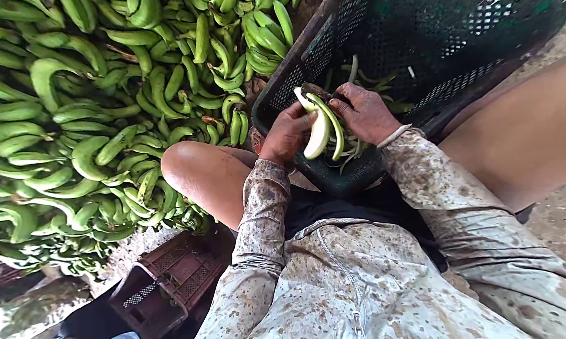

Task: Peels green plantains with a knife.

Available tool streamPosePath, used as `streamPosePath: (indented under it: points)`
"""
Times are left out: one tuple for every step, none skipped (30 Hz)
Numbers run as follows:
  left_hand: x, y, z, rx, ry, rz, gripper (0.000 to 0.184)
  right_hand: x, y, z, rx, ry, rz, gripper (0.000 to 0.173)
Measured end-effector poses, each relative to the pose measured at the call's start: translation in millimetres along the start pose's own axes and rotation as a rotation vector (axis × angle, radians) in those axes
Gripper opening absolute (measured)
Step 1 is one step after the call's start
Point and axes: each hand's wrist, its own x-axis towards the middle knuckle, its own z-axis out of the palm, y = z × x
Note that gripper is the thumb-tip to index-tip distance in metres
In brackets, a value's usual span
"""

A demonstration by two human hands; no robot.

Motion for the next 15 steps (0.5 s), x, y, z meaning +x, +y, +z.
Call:
streamPosePath:
  points:
    - [-1.5, 0.5, -1.5, 0.083, -0.11, -0.031, 0.034, 0.4, 1.9, -2.2, -0.004, -0.005, 0.006, 0.041]
    - [-2.8, 0.5, -2.2, 0.164, -0.194, -0.058, 0.037, 0.8, 3.2, -4.0, -0.009, -0.013, 0.011, 0.041]
    - [-4.1, -0.4, -3.2, 0.228, -0.249, -0.08, 0.039, 0.4, 3.7, -4.3, -0.016, -0.027, 0.02, 0.041]
    - [-4.0, -1.6, -3.9, 0.278, -0.265, -0.092, 0.04, 0.2, 4.1, -3.5, -0.026, -0.035, 0.029, 0.041]
    - [-3.1, -4.0, -3.2, 0.323, -0.242, -0.087, 0.042, -0.2, 4.4, -1.8, -0.037, -0.032, 0.037, 0.04]
    - [-2.1, -7.8, -1.1, 0.364, -0.195, -0.066, 0.046, -1.4, 4.2, 0.1, -0.044, -0.018, 0.049, 0.041]
    - [0.0, -11.3, 1.5, 0.412, -0.152, -0.034, 0.053, -1.4, 2.8, 0.0, -0.052, -0.006, 0.073, 0.042]
    - [2.7, -13.1, 3.7, 0.485, -0.128, -0.005, 0.057, 0.5, 1.1, -2.5, -0.067, 0.006, 0.116, 0.043]
    - [4.3, -13.3, 5.0, 0.586, -0.147, 0.011, 0.057, 3.9, 1.4, -6.4, -0.087, 0.024, 0.177, 0.044]
    - [4.4, -11.7, 6.7, 0.671, -0.207, 0.0, 0.054, 9.3, 5.1, -11.9, -0.103, 0.051, 0.257, 0.046]
    - [2.3, -11.0, 8.0, 0.704, -0.285, -0.046, 0.054, 13.9, 12.3, -18.1, -0.111, 0.078, 0.356, 0.049]
    - [-2.6, -13.4, 8.9, 0.662, -0.315, -0.085, 0.054, 13.5, 19.2, -22.5, -0.116, 0.088, 0.44, 0.051]
    - [-4.2, -14.3, 8.6, 0.54, -0.271, -0.089, 0.052, 13.8, 22.3, -27.0, -0.115, 0.107, 0.472, 0.051]
    - [-0.4, -12.9, 8.6, 0.358, -0.164, -0.058, 0.047, 15.0, 20.2, -33.0, -0.097, 0.141, 0.433, 0.051]
    - [3.1, -10.4, 9.2, 0.152, -0.033, -0.02, 0.04, 11.8, 13.3, -35.7, -0.073, 0.157, 0.354, 0.051]
